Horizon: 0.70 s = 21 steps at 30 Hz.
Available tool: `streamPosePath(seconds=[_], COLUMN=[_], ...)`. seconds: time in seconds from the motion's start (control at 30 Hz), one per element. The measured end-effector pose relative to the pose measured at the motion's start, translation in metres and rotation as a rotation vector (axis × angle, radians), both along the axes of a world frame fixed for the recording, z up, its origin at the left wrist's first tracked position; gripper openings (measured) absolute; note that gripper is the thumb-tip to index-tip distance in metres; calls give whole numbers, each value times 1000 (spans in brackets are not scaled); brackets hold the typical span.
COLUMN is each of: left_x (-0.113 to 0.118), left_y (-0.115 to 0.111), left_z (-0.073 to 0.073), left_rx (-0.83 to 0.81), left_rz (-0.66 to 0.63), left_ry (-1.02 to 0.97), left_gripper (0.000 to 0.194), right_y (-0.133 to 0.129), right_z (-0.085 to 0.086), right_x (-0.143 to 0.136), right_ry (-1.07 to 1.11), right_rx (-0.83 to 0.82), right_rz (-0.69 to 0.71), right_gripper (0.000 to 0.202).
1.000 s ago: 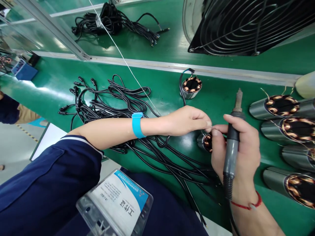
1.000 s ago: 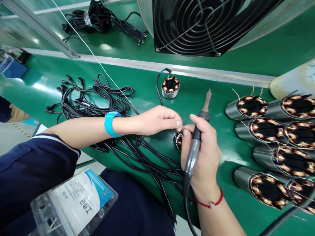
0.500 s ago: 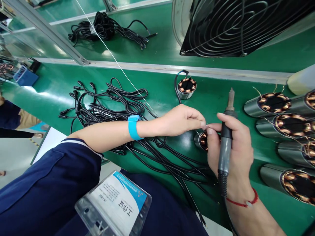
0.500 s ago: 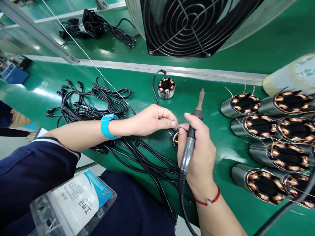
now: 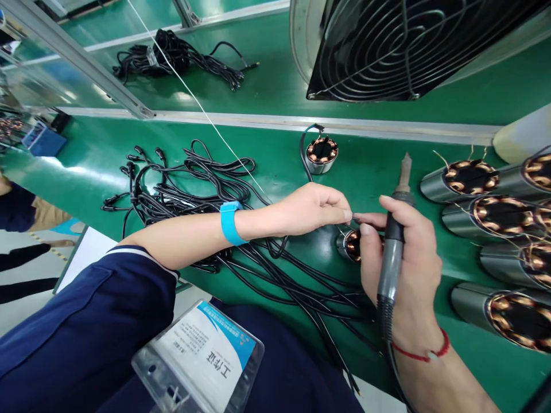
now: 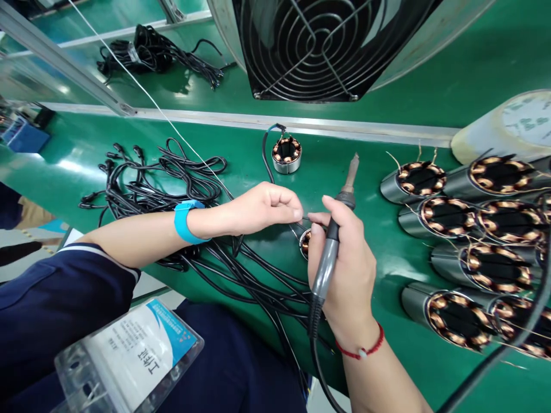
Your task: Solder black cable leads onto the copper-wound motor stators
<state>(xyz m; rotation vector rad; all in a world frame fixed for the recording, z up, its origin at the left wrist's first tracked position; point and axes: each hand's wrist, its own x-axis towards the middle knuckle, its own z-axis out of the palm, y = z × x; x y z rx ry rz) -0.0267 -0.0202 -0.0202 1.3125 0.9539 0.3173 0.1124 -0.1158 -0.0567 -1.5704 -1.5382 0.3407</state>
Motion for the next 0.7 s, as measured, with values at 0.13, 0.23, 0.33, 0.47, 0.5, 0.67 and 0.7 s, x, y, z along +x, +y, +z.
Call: streamPosePath(seconds=[0.13,0.23,0.33,0.47,0.5,0.67,0.7], left_x=[-2,-6,-10,-13,-12,-9,-9], left_y=[1,3,5,6,6,3,2], left_z=[1,5,10,11,10,4,3], left_rx=[-44,-126,-236,-182,-154,-114,-128], left_rz=[-24,-70,-141,-178,-177,-144,-141], left_ry=[-22,13,49,45,44,45,32], left_gripper=[8,11,17,17,16,11,11], right_y=[-1,-3,-4,-6,-6,-8,-8], right_z=[1,4,8,12,13,11,10], right_x=[2,6,9,11,11,11,11], right_ry=[-8,-28,-35,-34,-44,-90,-85], right_rx=[36,57,98,84,87,88,88], right_rz=[-3,-15,-32,-17,-3,56,80], right_gripper=[41,42,41,42,43,44,46])
